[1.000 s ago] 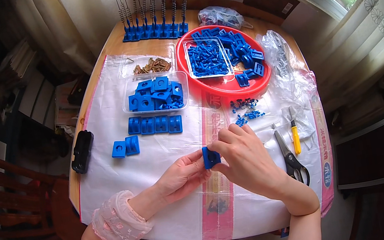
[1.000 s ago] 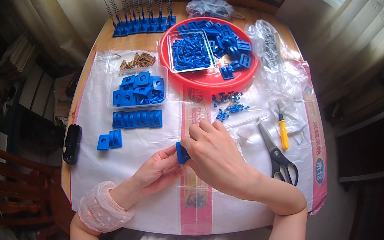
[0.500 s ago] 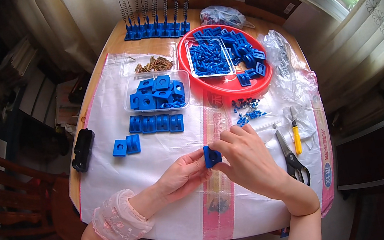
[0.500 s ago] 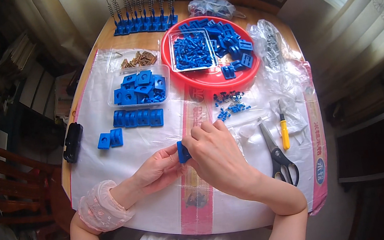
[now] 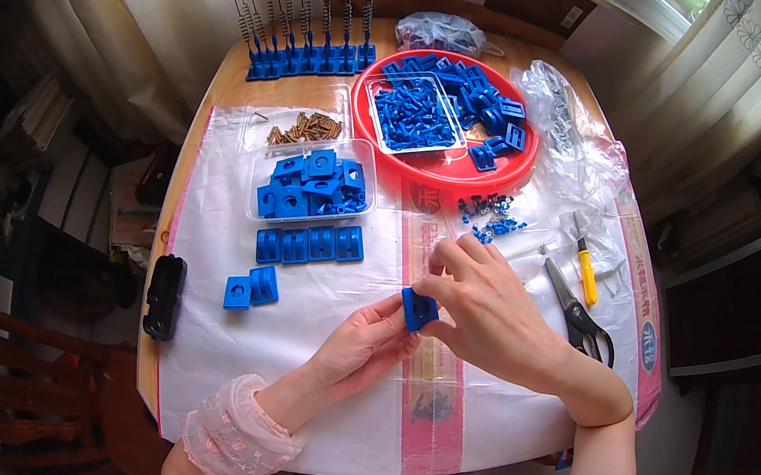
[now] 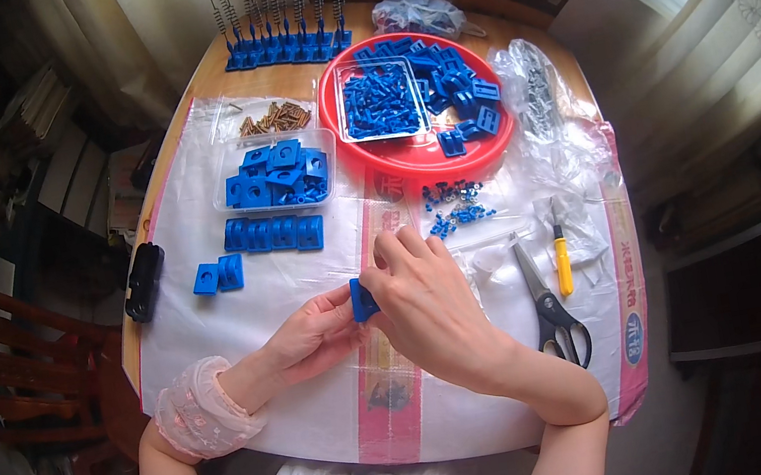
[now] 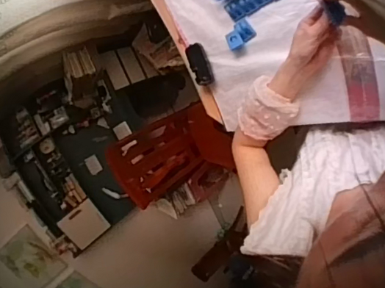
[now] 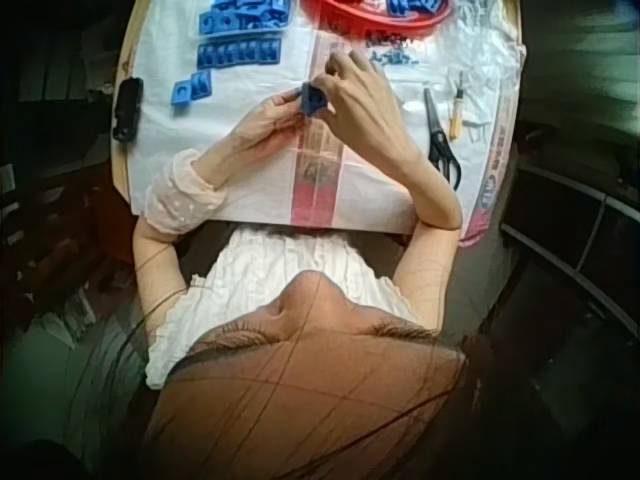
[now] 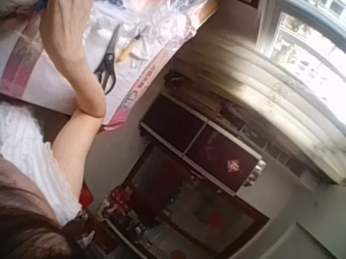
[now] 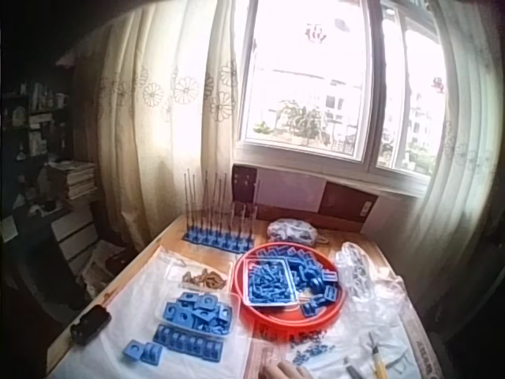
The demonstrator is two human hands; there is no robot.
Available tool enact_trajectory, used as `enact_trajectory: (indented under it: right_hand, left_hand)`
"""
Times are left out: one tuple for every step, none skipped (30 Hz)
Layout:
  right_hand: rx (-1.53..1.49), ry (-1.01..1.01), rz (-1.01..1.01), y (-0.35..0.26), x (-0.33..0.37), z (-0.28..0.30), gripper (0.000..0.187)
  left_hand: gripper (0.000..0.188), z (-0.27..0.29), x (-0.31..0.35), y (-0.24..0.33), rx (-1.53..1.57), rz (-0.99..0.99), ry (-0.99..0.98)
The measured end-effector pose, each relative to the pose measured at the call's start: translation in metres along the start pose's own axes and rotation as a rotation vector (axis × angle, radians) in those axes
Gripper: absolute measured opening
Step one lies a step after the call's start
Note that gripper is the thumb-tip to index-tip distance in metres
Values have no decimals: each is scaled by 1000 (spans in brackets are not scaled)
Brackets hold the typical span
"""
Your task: The recorder is assembling small blue plastic components using glue and tweezers at a workbench.
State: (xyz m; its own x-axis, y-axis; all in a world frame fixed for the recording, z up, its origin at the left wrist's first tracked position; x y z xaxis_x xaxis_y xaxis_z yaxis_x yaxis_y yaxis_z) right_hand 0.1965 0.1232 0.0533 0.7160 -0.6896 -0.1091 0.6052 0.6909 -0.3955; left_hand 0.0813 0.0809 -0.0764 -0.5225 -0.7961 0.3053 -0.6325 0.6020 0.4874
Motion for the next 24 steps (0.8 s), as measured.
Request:
enact_trajectory:
  right_hand:
    - [-8, 8, 0, 0, 0, 0, 32]
    - [-13, 19, 28, 0, 0, 0, 30]
    - [-19, 29, 56, 1, 0, 0, 27]
    - [-26, 38, 87, 0, 0, 0, 25]
    - [-25, 35, 87, 0, -1, 0, 26]
    - [-23, 32, 88, -1, -1, 0, 26]
    - [-18, 30, 85, 0, 0, 0, 26]
    - [-15, 21, 80, 0, 0, 0, 26]
    - [-11, 13, 76, 0, 0, 1, 26]
    - [-10, 2, 74, -1, 0, 1, 27]
    - [-7, -1, 75, -1, -1, 1, 27]
    - [-4, -4, 76, -2, -1, 1, 27]
    - [-2, -5, 78, -2, -1, 1, 27]
    - [-1, -2, 83, -2, -1, 2, 27]
    - [1, 1, 87, -2, 0, 2, 27]
    - [4, 4, 89, -2, 0, 2, 28]
    - [3, 6, 87, -3, 1, 3, 28]
    - [2, 8, 86, -3, 1, 4, 28]
    - [0, 10, 85, -3, 2, 5, 28]
    - [0, 8, 82, -4, 2, 6, 29]
    - [0, 6, 79, -4, 2, 7, 29]
    - [0, 3, 77, -4, 2, 7, 29]
    - [2, 4, 78, -4, 2, 8, 29]
    - [4, 4, 80, -4, 2, 8, 29]
  left_hand:
    - [37, -1, 0, 1, 1, -1, 5]
    - [37, -2, 0, 1, 4, -1, 7]
    - [37, -3, 0, 1, 6, -2, 9]
    - [36, -3, 1, 1, 9, -4, 12]
    - [37, -3, 2, 1, 9, -6, 9]
    - [37, -2, 3, 1, 8, -8, 7]
    - [37, -1, 2, 0, 8, -6, -1]
    - [37, -1, 1, 0, 7, -5, -1]
    - [37, -1, 0, -1, 6, -4, -2]
    - [36, -1, 0, 0, 7, -4, 1]
    - [36, -1, 1, 0, 6, -6, -1]
    - [36, -2, 1, 1, 6, -7, -4]
    - [36, -2, 2, 1, 3, -10, -5]
    - [36, -2, 2, 1, 7, -12, -5]
    - [36, 0, 2, 0, 11, -15, -6]
    - [36, 0, 1, -1, 15, -16, -8]
    - [36, 0, 1, 0, 11, -14, -9]
    - [36, -1, 1, 0, 8, -12, -11]
    - [36, -2, 1, 1, 5, -11, -12]
    - [35, -2, 1, 1, 3, -13, -9]
    - [35, -3, 1, 2, 0, -14, -7]
    - [35, -4, 2, 2, -2, -16, -3]
    - [35, -5, 2, 3, -1, -11, 1]
    - [35, -6, 3, 4, 1, -6, 6]
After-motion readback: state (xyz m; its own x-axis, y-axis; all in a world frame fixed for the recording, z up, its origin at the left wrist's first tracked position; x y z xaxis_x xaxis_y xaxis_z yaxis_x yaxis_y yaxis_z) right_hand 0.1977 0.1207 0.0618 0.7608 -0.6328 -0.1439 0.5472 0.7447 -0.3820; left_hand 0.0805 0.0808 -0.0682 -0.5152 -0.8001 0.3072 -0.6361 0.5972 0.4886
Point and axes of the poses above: each hand's wrist, its own x-axis away from the middle knuckle, its own z-axis out of the back of the hand, y = z × x, the point moved 5 cm from there along -x, towards the middle knuckle, and after that the axes turned 4 degrees about -x, right-handed, at the moved point
